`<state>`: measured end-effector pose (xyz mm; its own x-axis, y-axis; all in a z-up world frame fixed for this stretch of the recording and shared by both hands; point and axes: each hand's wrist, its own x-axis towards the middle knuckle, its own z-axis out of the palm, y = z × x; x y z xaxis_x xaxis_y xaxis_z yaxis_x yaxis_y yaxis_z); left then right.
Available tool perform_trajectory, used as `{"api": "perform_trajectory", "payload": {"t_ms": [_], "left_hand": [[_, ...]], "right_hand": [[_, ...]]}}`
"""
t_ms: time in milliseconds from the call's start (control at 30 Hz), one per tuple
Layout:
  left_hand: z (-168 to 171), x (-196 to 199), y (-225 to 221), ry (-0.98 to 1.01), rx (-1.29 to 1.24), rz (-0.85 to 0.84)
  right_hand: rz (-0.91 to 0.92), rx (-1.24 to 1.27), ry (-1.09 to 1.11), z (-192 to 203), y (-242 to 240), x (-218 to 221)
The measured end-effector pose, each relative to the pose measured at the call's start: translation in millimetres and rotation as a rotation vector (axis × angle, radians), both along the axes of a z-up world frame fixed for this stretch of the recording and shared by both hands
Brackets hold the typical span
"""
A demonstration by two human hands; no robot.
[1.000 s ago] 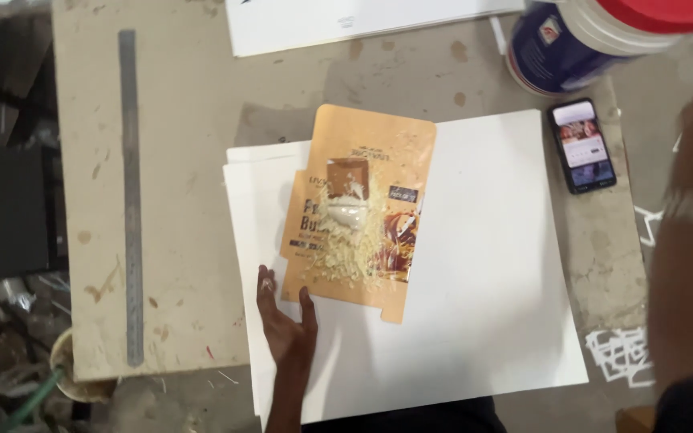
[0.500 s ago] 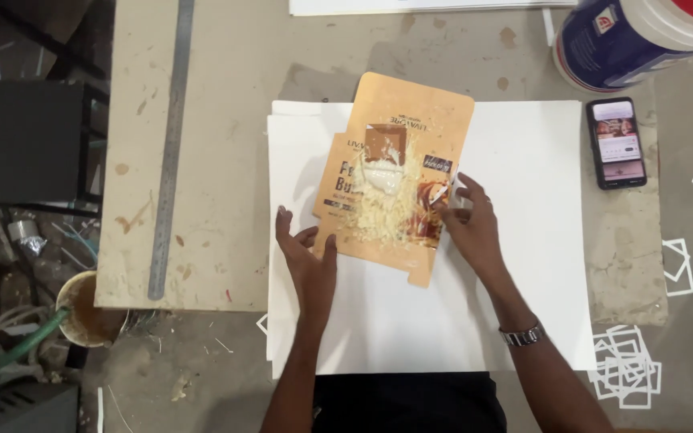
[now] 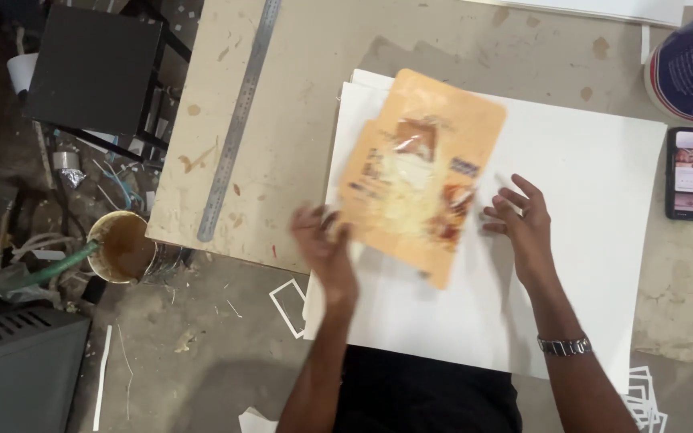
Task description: Applying glue to labels and attaching them to a surface as part of packaging or display assembly.
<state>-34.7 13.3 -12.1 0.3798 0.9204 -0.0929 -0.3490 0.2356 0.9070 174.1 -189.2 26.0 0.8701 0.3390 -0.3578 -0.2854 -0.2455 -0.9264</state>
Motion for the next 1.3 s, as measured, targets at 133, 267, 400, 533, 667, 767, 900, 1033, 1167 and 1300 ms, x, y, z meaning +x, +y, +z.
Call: {"api": "perform_trajectory", "payload": {"t_ms": [133, 267, 400, 533, 667, 767, 900, 1033, 1167, 1300], "left_hand": [[7, -55, 57, 0.104, 0.083, 0.274], [19, -93, 113, 0.179, 0.152, 0.356], [-6, -124, 157, 0.186, 0.160, 0.473], [-46, -137, 183, 0.228, 0.288, 0.518], [-41, -140, 180, 0.373, 0.480, 0.502], [-10, -140, 138, 0.727, 0.739, 0.427], [40, -137, 48, 1.007, 0.752, -0.598], [75, -129, -4, 1.228, 0.844, -0.926], [68, -132, -5, 1.041, 0.962, -0.661], [91, -119, -3, 1.251, 0.806, -0.803]], "right_hand": [[0.143, -0.276, -0.384, -5, 1, -3], [0.233, -0.555, -0.875, -40, -36, 39], [0.153, -0.938, -1.027, -62, -87, 97], [0.082, -1.166, -0.977, -65, -117, 136], [-0.005, -1.025, -0.715, -61, -117, 138], [-0.096, -1.040, -0.724, -65, -118, 140], [-0.140, -1.036, -0.655, -62, -117, 144], [-0.187, -1.013, -0.660, -73, -123, 152], [-0.161, -1.022, -0.753, -65, -116, 155], [-0.131, -1.031, -0.556, -57, -106, 154]]}}
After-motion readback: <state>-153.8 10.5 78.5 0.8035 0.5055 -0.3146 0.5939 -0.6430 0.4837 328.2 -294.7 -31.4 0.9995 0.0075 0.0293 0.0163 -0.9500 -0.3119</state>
